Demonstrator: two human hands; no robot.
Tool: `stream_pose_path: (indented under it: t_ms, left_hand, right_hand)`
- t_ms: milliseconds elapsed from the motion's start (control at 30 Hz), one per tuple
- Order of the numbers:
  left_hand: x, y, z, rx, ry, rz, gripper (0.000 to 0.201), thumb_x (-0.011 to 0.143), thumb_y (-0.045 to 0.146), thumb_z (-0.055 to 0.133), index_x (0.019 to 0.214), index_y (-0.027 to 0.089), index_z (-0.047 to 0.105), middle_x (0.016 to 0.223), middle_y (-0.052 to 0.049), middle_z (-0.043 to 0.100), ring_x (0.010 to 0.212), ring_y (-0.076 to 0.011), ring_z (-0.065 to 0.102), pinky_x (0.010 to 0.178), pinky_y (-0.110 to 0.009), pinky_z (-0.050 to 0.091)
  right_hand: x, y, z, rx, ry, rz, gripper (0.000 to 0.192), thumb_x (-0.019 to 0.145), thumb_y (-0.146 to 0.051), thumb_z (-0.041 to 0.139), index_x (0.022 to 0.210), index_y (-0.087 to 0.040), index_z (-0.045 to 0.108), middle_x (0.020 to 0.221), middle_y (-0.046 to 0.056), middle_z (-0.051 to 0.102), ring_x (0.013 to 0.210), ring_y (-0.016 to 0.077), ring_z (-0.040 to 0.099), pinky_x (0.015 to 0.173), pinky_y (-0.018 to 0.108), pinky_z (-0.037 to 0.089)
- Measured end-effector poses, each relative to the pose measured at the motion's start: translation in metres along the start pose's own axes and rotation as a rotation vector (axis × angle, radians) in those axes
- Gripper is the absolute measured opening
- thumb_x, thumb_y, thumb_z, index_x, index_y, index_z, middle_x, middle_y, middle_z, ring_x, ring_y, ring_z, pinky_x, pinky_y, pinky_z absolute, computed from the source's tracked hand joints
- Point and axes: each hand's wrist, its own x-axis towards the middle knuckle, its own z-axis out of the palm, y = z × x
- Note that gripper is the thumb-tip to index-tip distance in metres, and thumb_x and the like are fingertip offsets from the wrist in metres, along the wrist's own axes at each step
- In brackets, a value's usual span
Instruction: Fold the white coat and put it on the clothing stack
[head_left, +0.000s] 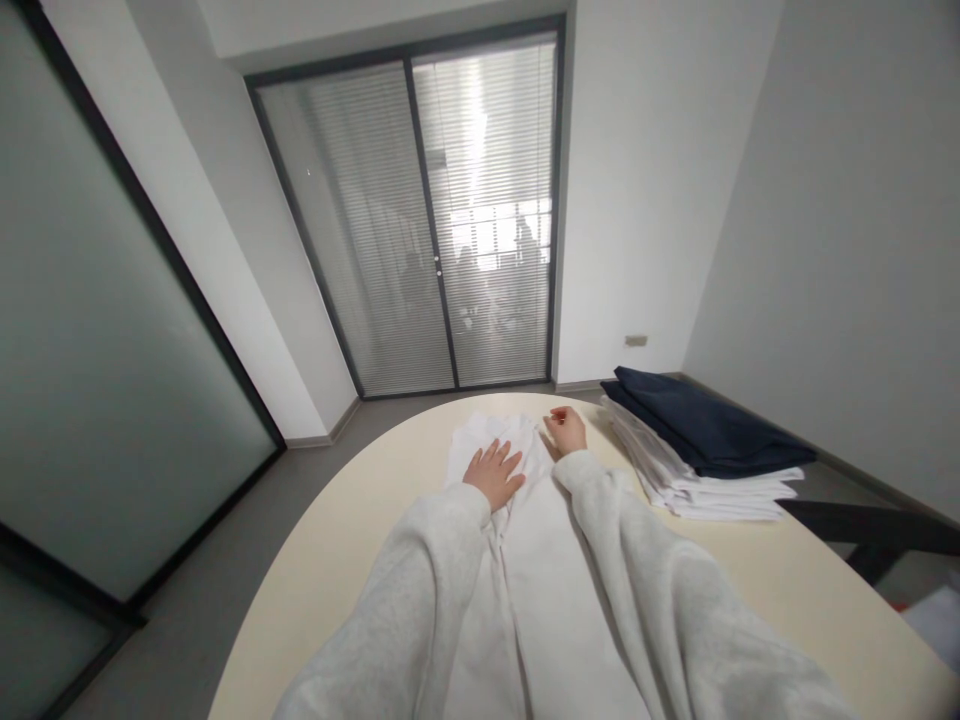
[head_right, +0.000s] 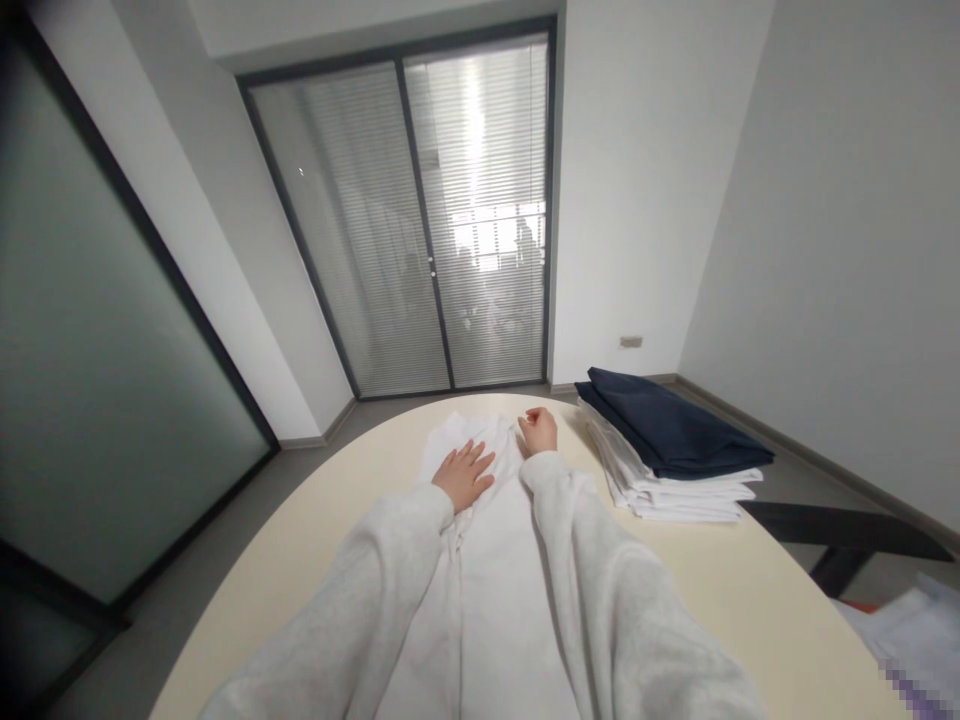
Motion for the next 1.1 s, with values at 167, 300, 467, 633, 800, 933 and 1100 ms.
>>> stream_pose_path:
  t_ms: [167,300,467,633,800,933,1100]
  left_hand:
    - [0.000,-0.003,0.000,-0.002,0.001,-0.086,0.062,0.085,0.062,0.014,0.138,0.032,0.025,0.149,0.004,0.014,0.137,-0.0226,0.003,0.107,-0.051,0.012]
    - [0.000,-0.008,0.000,-0.004,0.033,-0.213,0.065,0.083,0.064,0.012,0.139,0.032,0.025,0.148,0.003,0.016,0.136,-0.0252,0.008,0.107,-0.052,0.013]
    - [0.001,-0.013,0.003,-0.010,0.054,-0.245,0.065,0.083,0.064,0.010,0.138,0.034,0.024,0.147,0.004,0.021,0.135,-0.0254,0.011,0.106,-0.052,0.014]
    - [0.002,-0.013,0.006,-0.005,0.055,-0.244,0.067,0.082,0.065,0.009,0.139,0.033,0.023,0.147,0.004,0.020,0.136,-0.0252,0.010,0.106,-0.052,0.014]
    - [0.002,-0.013,0.006,-0.001,0.040,-0.252,0.065,0.083,0.064,0.010,0.139,0.033,0.022,0.148,0.004,0.018,0.136,-0.0248,0.009,0.107,-0.051,0.013]
    - [0.001,-0.013,0.002,-0.017,0.046,-0.249,0.064,0.084,0.062,0.014,0.139,0.032,0.023,0.148,0.003,0.019,0.135,-0.0251,0.010,0.106,-0.051,0.014]
    - [-0.003,-0.011,-0.005,-0.016,0.062,-0.231,0.059,0.087,0.055,0.014,0.140,0.030,0.020,0.149,0.002,0.015,0.136,-0.0212,0.008,0.107,-0.049,0.015]
  right_hand:
    - [-0.018,-0.013,-0.003,-0.473,-0.242,-0.081,0.022,0.075,-0.028,0.053,0.094,-0.019,0.060,0.084,0.005,0.066,0.079,0.0161,0.059,0.069,0.025,0.041]
    - [-0.027,-0.021,0.002,-0.556,-0.311,-0.099,0.030,0.073,-0.016,0.053,0.101,-0.023,0.060,0.087,0.006,0.066,0.083,0.0169,0.059,0.069,0.024,0.040]
    - [-0.034,-0.028,0.002,-0.660,-0.285,-0.140,0.035,0.082,-0.022,0.044,0.117,-0.021,0.052,0.097,0.013,0.061,0.090,0.0224,0.056,0.074,0.030,0.039]
    - [-0.043,-0.030,0.006,-0.782,-0.278,-0.201,0.046,0.080,-0.018,0.045,0.126,-0.023,0.045,0.107,0.016,0.052,0.101,0.0273,0.048,0.081,0.037,0.036]
    - [-0.046,-0.033,0.005,-0.811,-0.099,-0.173,0.061,0.076,-0.015,0.046,0.136,-0.015,0.031,0.121,0.020,0.044,0.110,0.0303,0.040,0.085,0.043,0.034]
    - [-0.045,-0.033,-0.004,-0.652,-0.181,-0.560,0.054,0.075,-0.016,0.043,0.130,-0.012,0.041,0.136,0.013,0.036,0.126,0.0227,0.027,0.101,0.037,0.025]
    - [-0.049,-0.021,0.001,-0.697,-0.588,-0.578,0.047,0.086,-0.035,0.033,0.131,-0.024,0.041,0.143,0.003,0.032,0.133,0.0191,0.020,0.105,0.048,0.014]
